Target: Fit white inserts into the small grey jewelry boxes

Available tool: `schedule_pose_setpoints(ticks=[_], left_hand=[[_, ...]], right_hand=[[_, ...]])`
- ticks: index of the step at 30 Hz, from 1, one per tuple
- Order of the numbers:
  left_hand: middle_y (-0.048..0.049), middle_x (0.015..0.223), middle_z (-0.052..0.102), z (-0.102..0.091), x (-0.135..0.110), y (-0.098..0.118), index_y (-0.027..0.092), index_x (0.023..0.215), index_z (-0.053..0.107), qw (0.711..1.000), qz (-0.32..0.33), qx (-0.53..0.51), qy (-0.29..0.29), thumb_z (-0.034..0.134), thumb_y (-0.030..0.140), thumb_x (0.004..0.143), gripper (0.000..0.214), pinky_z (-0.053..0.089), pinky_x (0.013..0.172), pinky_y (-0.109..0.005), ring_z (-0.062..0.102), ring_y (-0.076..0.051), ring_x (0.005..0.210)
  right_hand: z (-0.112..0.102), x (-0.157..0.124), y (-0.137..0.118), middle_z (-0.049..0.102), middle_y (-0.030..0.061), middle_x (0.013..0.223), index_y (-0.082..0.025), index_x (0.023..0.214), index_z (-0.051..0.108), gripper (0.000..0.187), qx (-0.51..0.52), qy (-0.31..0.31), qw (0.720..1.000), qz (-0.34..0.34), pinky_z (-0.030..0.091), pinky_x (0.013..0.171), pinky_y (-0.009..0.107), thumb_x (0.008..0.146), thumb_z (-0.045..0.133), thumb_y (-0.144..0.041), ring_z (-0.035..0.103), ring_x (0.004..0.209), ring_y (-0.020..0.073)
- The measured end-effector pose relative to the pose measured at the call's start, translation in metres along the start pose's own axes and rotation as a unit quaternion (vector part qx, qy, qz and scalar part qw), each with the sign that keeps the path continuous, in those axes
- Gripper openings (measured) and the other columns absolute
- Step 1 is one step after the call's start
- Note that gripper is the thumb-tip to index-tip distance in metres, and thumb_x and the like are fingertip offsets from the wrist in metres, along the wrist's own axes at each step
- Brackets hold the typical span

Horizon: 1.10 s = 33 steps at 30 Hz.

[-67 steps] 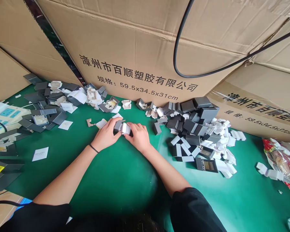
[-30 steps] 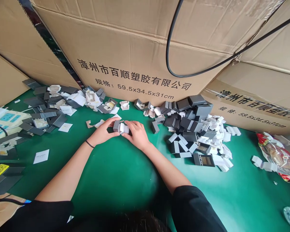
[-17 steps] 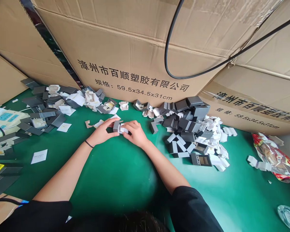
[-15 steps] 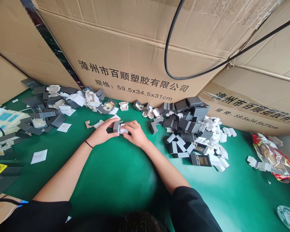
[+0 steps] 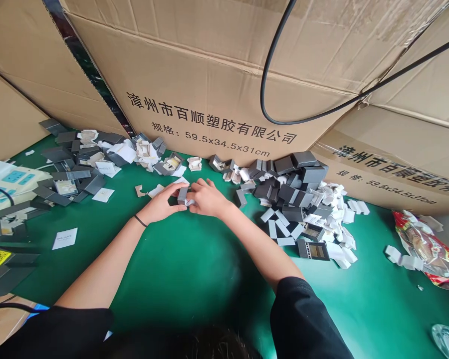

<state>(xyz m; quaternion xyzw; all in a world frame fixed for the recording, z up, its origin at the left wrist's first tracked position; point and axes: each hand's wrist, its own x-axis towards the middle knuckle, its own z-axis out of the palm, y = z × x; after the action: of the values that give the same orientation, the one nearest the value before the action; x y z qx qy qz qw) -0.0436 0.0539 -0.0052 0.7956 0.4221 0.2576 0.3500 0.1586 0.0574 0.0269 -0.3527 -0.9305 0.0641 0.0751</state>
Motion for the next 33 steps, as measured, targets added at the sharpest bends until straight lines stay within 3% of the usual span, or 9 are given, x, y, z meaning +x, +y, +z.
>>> schedule_pose_setpoints(ticks=[6,11,20,28,33], left_hand=[[-0.0061,0.135,0.044,0.001,0.001,-0.003,0.027,0.13,0.042,1.0,0.016,-0.005,0.008,0.062,0.037,0.076,0.058,0.039,0.103,-0.039,0.041,-0.025,0.126],[-0.0065,0.135,0.045,0.001,0.001,-0.002,0.026,0.13,0.042,1.0,0.016,0.001,0.009,0.061,0.039,0.077,0.059,0.037,0.104,-0.041,0.041,-0.025,0.126],[-0.0069,0.138,0.042,0.001,0.0,-0.001,0.026,0.13,0.042,1.0,0.003,-0.001,0.006,0.062,0.043,0.076,0.061,0.04,0.101,-0.039,0.043,-0.026,0.124],[-0.0065,0.137,0.043,0.0,0.0,0.001,0.026,0.13,0.042,1.0,0.007,-0.003,0.01,0.061,0.043,0.076,0.06,0.038,0.103,-0.04,0.041,-0.027,0.127],[-0.0066,0.137,0.043,0.002,-0.001,0.0,0.026,0.13,0.042,1.0,0.002,0.002,0.012,0.062,0.043,0.075,0.06,0.039,0.103,-0.04,0.04,-0.027,0.127]], right_hand=[[0.003,-0.004,-0.009,0.055,0.0112,0.103,-0.016,0.094,0.064,0.02,-0.026,0.002,1.0,0.009,0.041,0.078,0.036,0.083,0.05,-0.024,0.046,0.095,0.023],[0.009,-0.012,-0.013,0.061,0.0121,0.106,-0.014,0.097,0.061,0.024,-0.07,0.032,0.997,-0.014,0.036,0.094,0.04,0.091,0.041,-0.025,0.05,0.099,0.0224],[0.004,-0.01,-0.018,0.06,0.0145,0.111,-0.013,0.1,0.057,0.026,-0.142,-0.038,0.989,-0.017,0.049,0.072,0.031,0.094,0.032,-0.018,0.058,0.092,0.0212],[0.005,-0.011,-0.018,0.06,0.0131,0.104,-0.01,0.099,0.056,0.031,-0.139,-0.02,0.989,-0.036,0.049,0.08,0.029,0.095,0.026,-0.011,0.058,0.099,0.0191],[-0.008,-0.008,-0.013,0.06,0.0103,0.101,-0.015,0.099,0.059,0.024,-0.099,-0.07,0.992,-0.038,0.047,0.065,0.026,0.093,0.035,-0.017,0.058,0.092,0.0185]])
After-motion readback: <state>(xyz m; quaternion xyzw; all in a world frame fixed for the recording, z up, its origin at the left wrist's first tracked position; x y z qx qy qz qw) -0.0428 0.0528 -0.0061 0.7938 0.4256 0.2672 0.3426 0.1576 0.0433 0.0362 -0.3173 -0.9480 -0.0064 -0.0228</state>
